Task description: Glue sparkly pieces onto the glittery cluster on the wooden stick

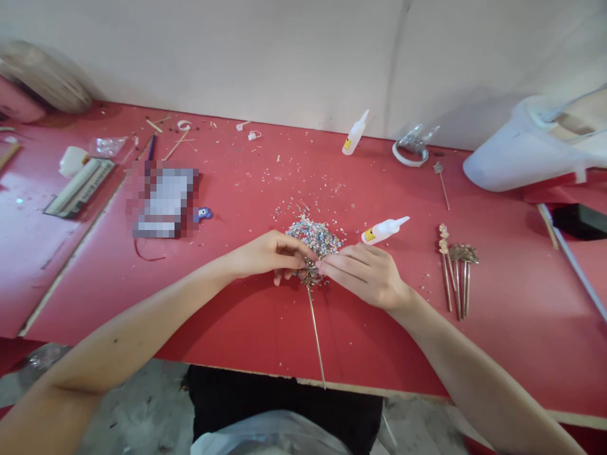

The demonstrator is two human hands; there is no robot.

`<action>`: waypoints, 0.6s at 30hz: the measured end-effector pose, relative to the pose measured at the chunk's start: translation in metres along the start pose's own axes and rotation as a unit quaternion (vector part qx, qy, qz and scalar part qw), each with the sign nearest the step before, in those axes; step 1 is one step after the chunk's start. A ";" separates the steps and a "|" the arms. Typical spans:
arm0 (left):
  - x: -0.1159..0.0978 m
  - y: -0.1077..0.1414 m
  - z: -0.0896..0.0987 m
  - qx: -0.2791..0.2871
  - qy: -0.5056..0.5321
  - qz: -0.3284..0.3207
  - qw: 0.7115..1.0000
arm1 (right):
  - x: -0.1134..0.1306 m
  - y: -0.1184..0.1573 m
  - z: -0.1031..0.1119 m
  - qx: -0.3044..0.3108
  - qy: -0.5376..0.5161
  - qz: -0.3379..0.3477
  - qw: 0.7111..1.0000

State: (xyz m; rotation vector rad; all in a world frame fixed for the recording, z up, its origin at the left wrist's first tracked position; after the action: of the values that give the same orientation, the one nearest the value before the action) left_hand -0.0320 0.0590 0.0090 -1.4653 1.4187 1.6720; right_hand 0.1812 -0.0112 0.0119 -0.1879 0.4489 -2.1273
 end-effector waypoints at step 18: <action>0.007 -0.002 0.000 0.005 -0.014 -0.026 1.000 | 0.001 0.002 -0.016 0.002 -0.189 -0.118 0.975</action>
State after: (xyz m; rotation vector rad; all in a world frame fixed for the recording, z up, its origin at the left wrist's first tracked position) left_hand -0.0322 0.0583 0.0020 -1.4560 1.3609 1.6440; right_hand 0.1780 -0.0091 -0.0036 -0.6582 0.2034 -2.2545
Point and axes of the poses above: each hand's wrist, its own y-axis away from the middle knuckle, its own z-axis out of the back of the hand, x = y × z, the point moved 1 cm from there along -y, towards the middle knuckle, and after that the axes turned 9 degrees about x, right-handed, at the moved point
